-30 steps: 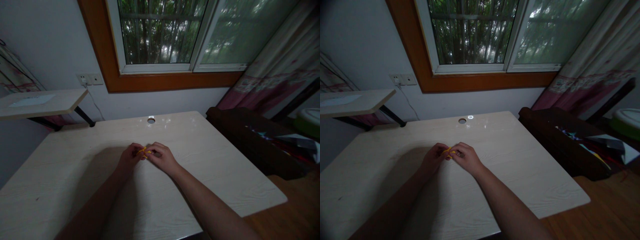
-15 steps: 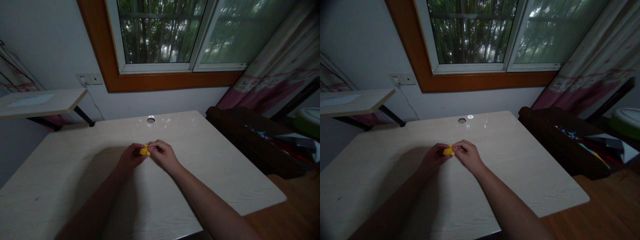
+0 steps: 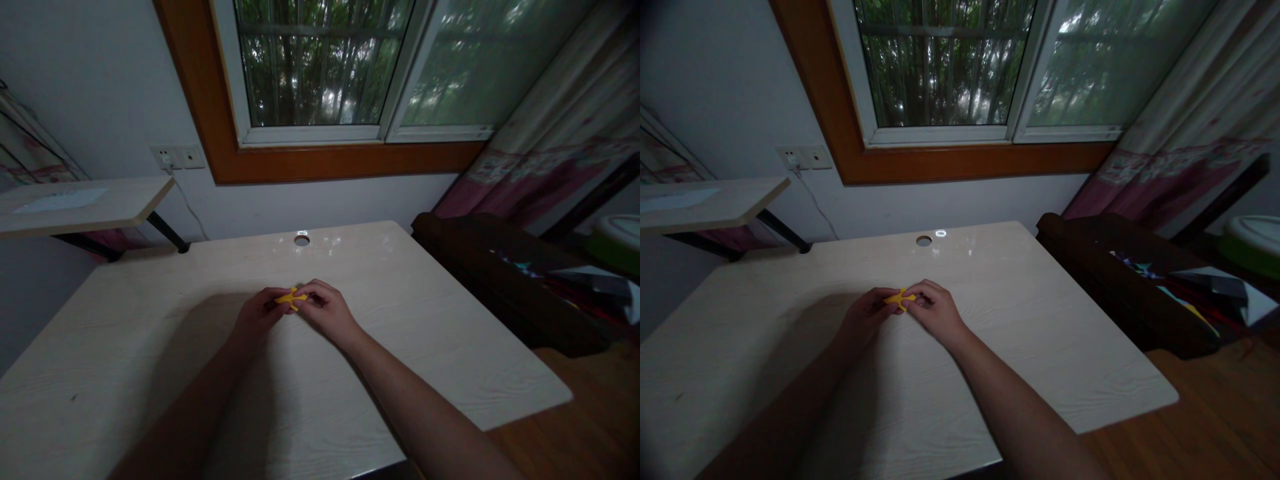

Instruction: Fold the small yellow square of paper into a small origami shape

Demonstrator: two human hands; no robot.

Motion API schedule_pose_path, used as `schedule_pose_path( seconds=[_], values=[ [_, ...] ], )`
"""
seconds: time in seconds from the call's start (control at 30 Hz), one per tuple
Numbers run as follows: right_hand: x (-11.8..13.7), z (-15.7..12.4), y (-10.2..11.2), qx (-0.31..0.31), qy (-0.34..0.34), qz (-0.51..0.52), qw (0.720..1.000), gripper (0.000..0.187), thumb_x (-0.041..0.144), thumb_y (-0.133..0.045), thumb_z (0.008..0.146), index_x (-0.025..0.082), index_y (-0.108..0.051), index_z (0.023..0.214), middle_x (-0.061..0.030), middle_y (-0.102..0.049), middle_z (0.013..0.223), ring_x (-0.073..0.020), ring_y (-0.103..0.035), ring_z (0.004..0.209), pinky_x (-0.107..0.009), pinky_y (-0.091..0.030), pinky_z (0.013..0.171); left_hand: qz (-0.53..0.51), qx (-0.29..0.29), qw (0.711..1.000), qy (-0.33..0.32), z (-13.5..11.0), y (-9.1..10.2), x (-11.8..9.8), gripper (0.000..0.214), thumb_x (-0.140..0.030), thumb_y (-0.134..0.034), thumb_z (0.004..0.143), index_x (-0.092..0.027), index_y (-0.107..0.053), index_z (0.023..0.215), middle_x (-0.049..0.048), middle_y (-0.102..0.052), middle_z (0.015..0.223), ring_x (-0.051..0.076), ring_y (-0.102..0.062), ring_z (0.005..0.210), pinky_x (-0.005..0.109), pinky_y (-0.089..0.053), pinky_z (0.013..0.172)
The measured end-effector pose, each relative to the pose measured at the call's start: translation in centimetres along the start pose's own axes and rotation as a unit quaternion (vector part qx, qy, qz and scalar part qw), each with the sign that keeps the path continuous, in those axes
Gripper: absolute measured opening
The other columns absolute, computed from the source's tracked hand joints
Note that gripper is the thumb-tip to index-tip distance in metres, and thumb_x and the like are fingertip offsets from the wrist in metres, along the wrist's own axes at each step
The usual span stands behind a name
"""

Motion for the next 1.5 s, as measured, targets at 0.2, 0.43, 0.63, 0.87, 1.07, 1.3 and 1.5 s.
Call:
schedule_pose_path(
  seconds=[0.2,0.43,0.63,0.87,1.07,1.3,1.5],
  values=[
    [-0.3,0.0,0.4,-0.02,-0.008,0.003,1.0,0.006,0.025,-0.067,0.083,0.021,-0.071,0.086,-0.0032,-0.064,0.082,-0.0157,-0.061,0.077,-0.025,-0.047,0.067,-0.031,-0.03,0.999,0.003,0.0,0.0,-0.2,0.029,-0.036,-0.07,0.08,-0.016,-0.064,0.099,0.0071,-0.071,0.097,0.017,-0.07,0.082,0.034,-0.059,0.078],
    [0.7,0.0,0.1,-0.008,0.038,-0.027,0.999,0.006,0.022,-0.064,0.085,0.021,-0.07,0.088,-0.0037,-0.064,0.084,-0.0157,-0.061,0.079,-0.026,-0.047,0.069,-0.053,-0.045,0.997,-0.017,0.2,0.2,-0.3,0.029,-0.027,-0.077,0.073,-0.017,-0.061,0.094,0.0048,-0.068,0.096,0.016,-0.067,0.084,0.029,-0.055,0.078],
    [1.1,-0.1,-0.4,0.023,0.059,-0.031,0.997,0.005,0.019,-0.064,0.085,0.021,-0.067,0.089,-0.004,-0.063,0.086,-0.0141,-0.059,0.076,-0.025,-0.048,0.067,-0.033,-0.051,0.998,-0.022,0.1,0.3,-0.4,0.023,-0.027,-0.074,0.076,-0.017,-0.062,0.092,0.0047,-0.067,0.093,0.014,-0.064,0.079,0.027,-0.052,0.073],
    [1.6,-0.4,-1.2,0.06,0.091,-0.076,0.991,0.005,0.019,-0.059,0.088,0.021,-0.064,0.088,-0.0038,-0.062,0.084,-0.0146,-0.059,0.076,-0.027,-0.048,0.07,0.022,-0.068,0.997,-0.036,0.1,0.5,-0.7,0.015,-0.021,-0.071,0.074,-0.017,-0.061,0.085,0.0024,-0.065,0.084,0.015,-0.062,0.079,0.027,-0.049,0.073],
    [0.9,-0.4,-1.2,0.036,0.048,-0.07,0.996,0.005,0.022,-0.063,0.086,0.02,-0.061,0.091,-0.0022,-0.061,0.081,-0.0137,-0.057,0.073,-0.025,-0.046,0.066,0.083,-0.09,0.992,-0.019,0.0,1.0,-0.2,0.016,-0.019,-0.069,0.072,-0.018,-0.061,0.086,0.0019,-0.067,0.083,0.016,-0.064,0.077,0.028,-0.051,0.073],
    [-0.9,-0.4,-1.3,0.028,-0.017,-0.007,0.999,0.012,0.025,-0.066,0.084,0.02,-0.06,0.093,-0.0012,-0.062,0.08,-0.0131,-0.059,0.071,-0.024,-0.048,0.065,0.135,-0.106,0.985,-0.014,-0.2,1.3,0.0,0.019,-0.027,-0.072,0.074,-0.019,-0.063,0.089,0.003,-0.07,0.085,0.017,-0.067,0.076,0.029,-0.054,0.071],
    [-1.0,-0.3,-0.9,0.011,-0.033,-0.008,0.999,0.011,0.026,-0.066,0.083,0.019,-0.06,0.09,-0.002,-0.062,0.08,-0.0138,-0.059,0.072,-0.025,-0.048,0.066,0.109,-0.1,0.989,-0.013,-0.1,1.2,0.1,0.017,-0.031,-0.068,0.079,-0.018,-0.063,0.088,0.0036,-0.071,0.086,0.017,-0.068,0.075,0.03,-0.056,0.072]
  ],
)
Point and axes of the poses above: each hand's wrist, its own z-axis towards the middle knuckle, its own y-axis out of the back of the hand, x = y × z, the point moved 6 cm from there along z, towards the middle knuckle
